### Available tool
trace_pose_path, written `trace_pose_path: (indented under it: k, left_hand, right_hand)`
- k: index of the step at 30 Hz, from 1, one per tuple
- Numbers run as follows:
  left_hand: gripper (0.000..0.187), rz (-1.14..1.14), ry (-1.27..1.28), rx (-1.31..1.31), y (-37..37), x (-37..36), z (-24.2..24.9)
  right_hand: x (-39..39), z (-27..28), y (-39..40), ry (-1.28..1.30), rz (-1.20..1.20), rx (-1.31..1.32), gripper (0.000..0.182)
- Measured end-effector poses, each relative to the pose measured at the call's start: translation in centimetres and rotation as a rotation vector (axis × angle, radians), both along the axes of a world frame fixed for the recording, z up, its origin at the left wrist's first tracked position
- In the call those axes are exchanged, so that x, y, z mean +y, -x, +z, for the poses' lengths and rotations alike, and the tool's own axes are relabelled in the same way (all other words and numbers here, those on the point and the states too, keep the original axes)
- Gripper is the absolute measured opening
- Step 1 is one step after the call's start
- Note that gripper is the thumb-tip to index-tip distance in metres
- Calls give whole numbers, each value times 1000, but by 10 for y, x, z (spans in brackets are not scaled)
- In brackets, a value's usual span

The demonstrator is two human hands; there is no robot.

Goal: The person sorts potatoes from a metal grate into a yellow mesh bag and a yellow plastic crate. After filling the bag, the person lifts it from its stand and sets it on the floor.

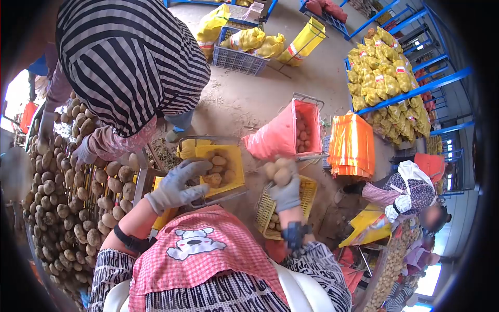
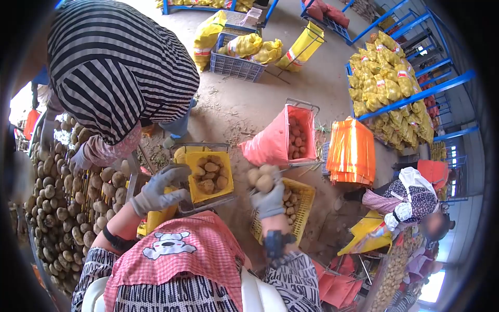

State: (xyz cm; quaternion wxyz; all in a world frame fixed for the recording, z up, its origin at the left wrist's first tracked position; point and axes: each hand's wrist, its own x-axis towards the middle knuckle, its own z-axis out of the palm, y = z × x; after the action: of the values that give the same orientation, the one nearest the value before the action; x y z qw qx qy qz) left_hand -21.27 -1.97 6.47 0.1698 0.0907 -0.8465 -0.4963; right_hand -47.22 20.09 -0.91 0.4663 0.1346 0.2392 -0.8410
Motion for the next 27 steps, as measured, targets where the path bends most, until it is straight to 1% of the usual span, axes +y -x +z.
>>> trace_pose_path:
  k: [1,2,3,4,6,7,8,9,10,12,13,15,16,18,19,20,21,22,24,25,26,27]
  left_hand:
    - [60,18,-162,-138,-11,-2,0]
    - [56,38,-325,-275,-20,-3,-1]
    - [56,47,-329,-275,-29,-2,-3]
    - [53,80,-285,-276,-38,-2,-6]
    - [51,139,-247,-277,-54,0,-12]
    - [49,196,-232,-319,-64,1,-14]
    - [47,270,-225,-367,-76,5,-17]
    - [43,320,-255,-335,-89,8,-26]
    - [43,422,-269,-350,-105,10,-28]
    - [39,496,-119,-370,-142,19,-27]
    - [39,619,-140,-408,-156,28,-30]
    - [35,758,-182,-477,-185,48,-35]
    - [30,858,-150,-493,-197,64,-39]
    - [26,1022,-82,-452,-212,88,-44]
    - [26,1073,-90,-468,-218,102,-46]
    - [23,1170,-59,-460,-226,115,-49]
    - [21,1249,-41,-416,-283,121,-82]
    - [21,1285,-41,-417,-292,135,-79]
    - [20,1608,91,-310,-306,160,-66]
    - [20,1674,100,-332,-320,171,-53]
    - [22,1746,111,-244,-334,184,-51]
    - [23,1825,128,-258,-348,198,-51]
  right_hand:
    - [-4,11,32,-268,-115,107,27]
    - [-2,6,72,-286,-196,149,35]
    - [3,-15,111,-276,-248,220,46]
    - [14,-50,155,83,-87,297,51]
    - [-23,-1,147,-499,-370,9,49]
    - [-35,-1,143,-499,-335,13,49]
    - [-45,-4,133,-423,-251,79,48]
    - [-59,-10,119,-342,-141,136,46]
    - [-66,-40,115,-206,66,74,44]
    - [-98,-70,61,-6,405,-59,41]
    - [-114,-83,35,-10,528,-102,41]
    - [-141,-91,-29,-140,762,-115,36]
    - [-155,-100,-58,-261,831,-78,34]
    - [-174,-78,-94,-181,1244,115,33]
    - [-180,-53,-117,-172,1297,104,33]
    - [-189,-23,-144,-233,1396,426,32]
    - [-199,-29,-211,-308,1449,789,30]
    - [-201,-29,-225,-288,1480,799,30]
    - [-207,-27,-250,34,1588,1087,26]
    - [-207,-23,-269,42,1615,1063,25]
    - [-205,-20,-288,55,1649,1073,25]
    - [-203,-16,-307,218,1564,1307,25]
